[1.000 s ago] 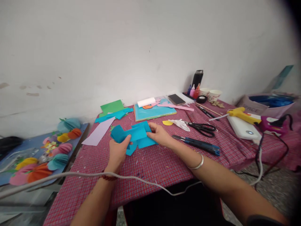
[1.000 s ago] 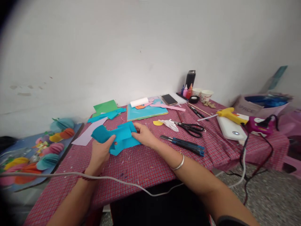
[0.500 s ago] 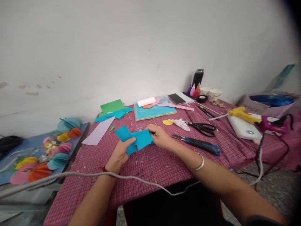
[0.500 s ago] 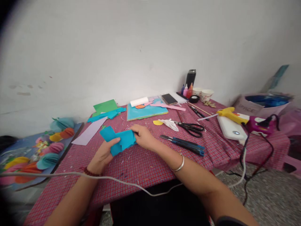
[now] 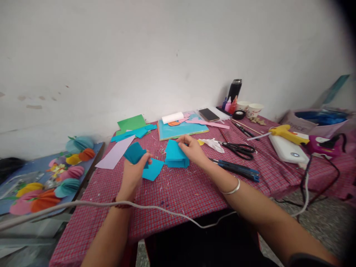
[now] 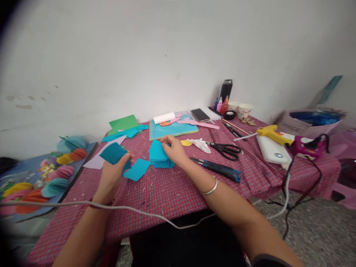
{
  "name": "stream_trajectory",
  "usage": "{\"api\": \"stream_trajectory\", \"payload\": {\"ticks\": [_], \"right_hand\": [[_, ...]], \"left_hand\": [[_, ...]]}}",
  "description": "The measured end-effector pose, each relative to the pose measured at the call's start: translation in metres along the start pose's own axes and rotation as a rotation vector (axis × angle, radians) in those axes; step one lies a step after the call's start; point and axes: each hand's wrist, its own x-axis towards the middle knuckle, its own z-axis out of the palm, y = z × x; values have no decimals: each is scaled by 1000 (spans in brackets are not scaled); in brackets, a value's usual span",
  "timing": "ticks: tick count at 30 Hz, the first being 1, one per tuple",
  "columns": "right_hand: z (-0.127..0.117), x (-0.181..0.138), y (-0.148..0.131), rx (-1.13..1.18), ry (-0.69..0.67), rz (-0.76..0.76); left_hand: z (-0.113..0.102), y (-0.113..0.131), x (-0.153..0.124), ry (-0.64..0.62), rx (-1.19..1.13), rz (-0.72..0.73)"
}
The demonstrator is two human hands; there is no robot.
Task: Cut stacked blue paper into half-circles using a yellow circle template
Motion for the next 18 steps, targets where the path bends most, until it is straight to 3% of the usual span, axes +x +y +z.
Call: {"api": "stream_trajectory", "payload": {"ticks": [2, 4, 9, 14, 18], "right_hand": [[0, 6, 13, -94, 4, 50], [0, 8, 22, -257, -79, 93], [0, -1, 19, -658, -350, 89], [0, -8, 8, -877, -434, 20], [1, -9, 6, -929, -468, 9]], "left_hand": [[-6, 2, 8, 93, -39, -12], [-14, 1, 16, 105, -9, -41], [-33, -10, 30, -176, 542, -16], [-49, -20, 39, -394, 1094, 50], [-55, -35, 44, -490, 1266, 2]]}}
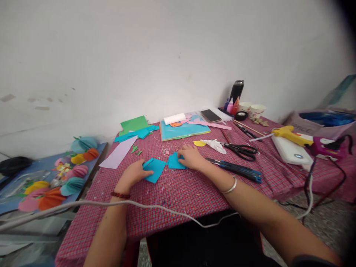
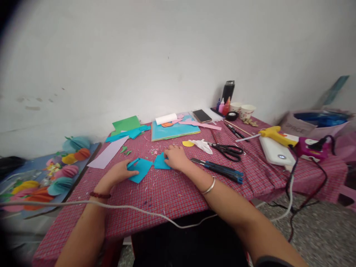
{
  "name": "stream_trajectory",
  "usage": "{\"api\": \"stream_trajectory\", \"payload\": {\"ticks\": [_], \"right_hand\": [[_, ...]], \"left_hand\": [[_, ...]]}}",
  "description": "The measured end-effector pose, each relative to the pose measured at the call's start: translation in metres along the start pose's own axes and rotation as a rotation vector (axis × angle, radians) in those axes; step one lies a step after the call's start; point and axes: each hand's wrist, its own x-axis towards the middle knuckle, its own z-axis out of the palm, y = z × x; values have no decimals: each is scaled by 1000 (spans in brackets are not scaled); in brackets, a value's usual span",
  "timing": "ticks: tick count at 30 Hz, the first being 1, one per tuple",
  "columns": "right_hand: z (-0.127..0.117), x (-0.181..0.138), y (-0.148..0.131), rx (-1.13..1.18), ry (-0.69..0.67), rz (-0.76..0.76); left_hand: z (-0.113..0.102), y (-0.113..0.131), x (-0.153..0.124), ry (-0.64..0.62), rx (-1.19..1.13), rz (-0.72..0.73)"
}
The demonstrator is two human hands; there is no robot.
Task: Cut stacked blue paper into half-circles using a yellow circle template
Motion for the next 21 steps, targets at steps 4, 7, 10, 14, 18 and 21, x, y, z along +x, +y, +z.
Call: {"api": "stream_trajectory", "payload": {"ticks": [4, 7, 10, 14, 18, 21], "right_hand": [[0, 0, 0, 24, 26, -12], [-5, -1, -2, 137, 139, -28], [-12, -1, -6, 430, 357, -71], [-15, -3, -17, 1043, 299, -86], [-11, -4, -24, 1495, 60, 48], [-12, -3, -21, 1697, 120, 183]], "left_hand": [[7, 1, 5, -3, -140, 15], [1, 11, 3, 170, -409, 27], [-10, 27, -8, 373, -772, 72], [-13, 49, -25, 417, -1104, 186], [-4, 61, -32, 299, -1138, 223], [0, 64, -33, 230, -1135, 230]]}}
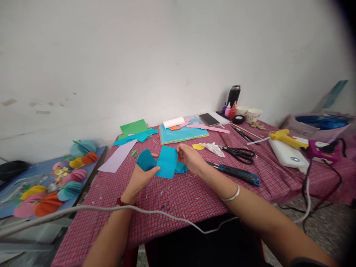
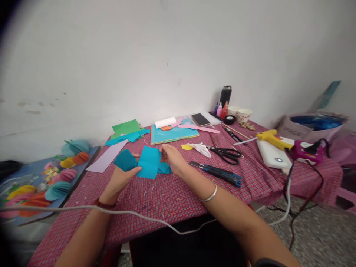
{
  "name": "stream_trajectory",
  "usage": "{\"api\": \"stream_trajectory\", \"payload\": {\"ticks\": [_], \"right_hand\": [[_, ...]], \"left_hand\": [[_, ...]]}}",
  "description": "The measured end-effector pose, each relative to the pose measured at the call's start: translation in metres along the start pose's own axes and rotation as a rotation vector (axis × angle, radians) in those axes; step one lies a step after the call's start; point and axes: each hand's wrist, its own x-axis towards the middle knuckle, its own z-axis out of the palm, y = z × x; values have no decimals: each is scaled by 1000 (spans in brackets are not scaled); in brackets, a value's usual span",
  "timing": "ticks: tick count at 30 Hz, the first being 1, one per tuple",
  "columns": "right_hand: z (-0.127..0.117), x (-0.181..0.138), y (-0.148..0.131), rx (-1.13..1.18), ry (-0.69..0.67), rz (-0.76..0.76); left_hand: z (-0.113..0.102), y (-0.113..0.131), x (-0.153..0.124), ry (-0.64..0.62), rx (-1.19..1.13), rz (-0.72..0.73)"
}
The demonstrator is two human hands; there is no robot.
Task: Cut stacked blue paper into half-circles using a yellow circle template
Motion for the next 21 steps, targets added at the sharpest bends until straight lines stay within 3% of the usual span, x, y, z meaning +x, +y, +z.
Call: {"api": "stream_trajectory", "payload": {"ticks": [3, 10, 13, 16, 21], "right_hand": [[-3, -1, -7, 65, -6, 6], [4, -6, -1, -459, -314, -131], [-3, 3, 8, -586, -180, -197], [-17, 13, 12, -838, -5, -265], [-25, 12, 8, -1413, -2, -288]], "left_hand": [[2, 2, 0, -30, -1, -5], [15, 3, -2, 72, 84, 4], [17, 0, -1, 101, -113, -94], [13, 3, 1, 28, -417, -241], [9, 10, 1, -57, -610, -374]]}}
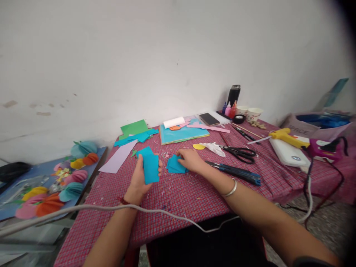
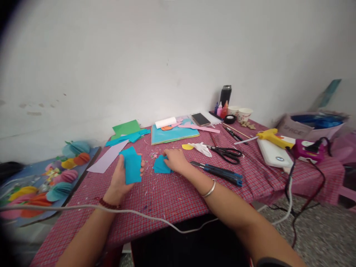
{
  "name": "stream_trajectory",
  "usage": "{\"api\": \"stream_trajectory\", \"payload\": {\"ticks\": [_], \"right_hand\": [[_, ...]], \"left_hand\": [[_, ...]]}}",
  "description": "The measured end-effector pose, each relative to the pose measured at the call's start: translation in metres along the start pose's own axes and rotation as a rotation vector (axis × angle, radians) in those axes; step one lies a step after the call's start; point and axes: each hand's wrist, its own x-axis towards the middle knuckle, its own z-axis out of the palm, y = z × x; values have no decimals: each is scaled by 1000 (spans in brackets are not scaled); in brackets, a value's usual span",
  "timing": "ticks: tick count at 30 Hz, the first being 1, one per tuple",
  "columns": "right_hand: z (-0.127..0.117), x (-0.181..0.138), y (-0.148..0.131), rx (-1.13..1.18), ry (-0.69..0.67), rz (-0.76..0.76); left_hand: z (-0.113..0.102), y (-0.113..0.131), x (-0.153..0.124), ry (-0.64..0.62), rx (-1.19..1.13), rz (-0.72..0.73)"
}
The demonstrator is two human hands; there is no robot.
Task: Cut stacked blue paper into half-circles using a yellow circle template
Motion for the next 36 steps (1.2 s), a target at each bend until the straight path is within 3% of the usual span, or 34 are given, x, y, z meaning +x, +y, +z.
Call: {"api": "stream_trajectory", "payload": {"ticks": [2, 6, 8, 11, 18, 23, 29, 33, 36], "right_hand": [[-3, -3, -6, -37, 52, -39], [-13, -12, -28, 252, 192, -186], [-16, -19, -39, 343, 208, -272], [-17, -27, -50, 295, 186, -349], [0, -31, -55, 39, 68, -288], [2, -32, -57, 70, 57, -279], [8, -34, -59, 129, 29, -273], [12, -33, -59, 208, 9, -280], [8, -32, -59, 268, 113, -229]], "left_hand": [[2, -2, -1, -14, 38, -9], [3, -15, 1, -20, 158, -30], [3, -22, 4, -5, 210, -63], [2, -31, 7, 66, 254, -91], [10, -37, 2, 181, 294, -87], [21, -35, -4, 138, 319, -43], [22, -41, -1, 175, 240, 7], [22, -42, 0, 145, 175, -33], [22, -38, -2, 61, 114, -168]]}}
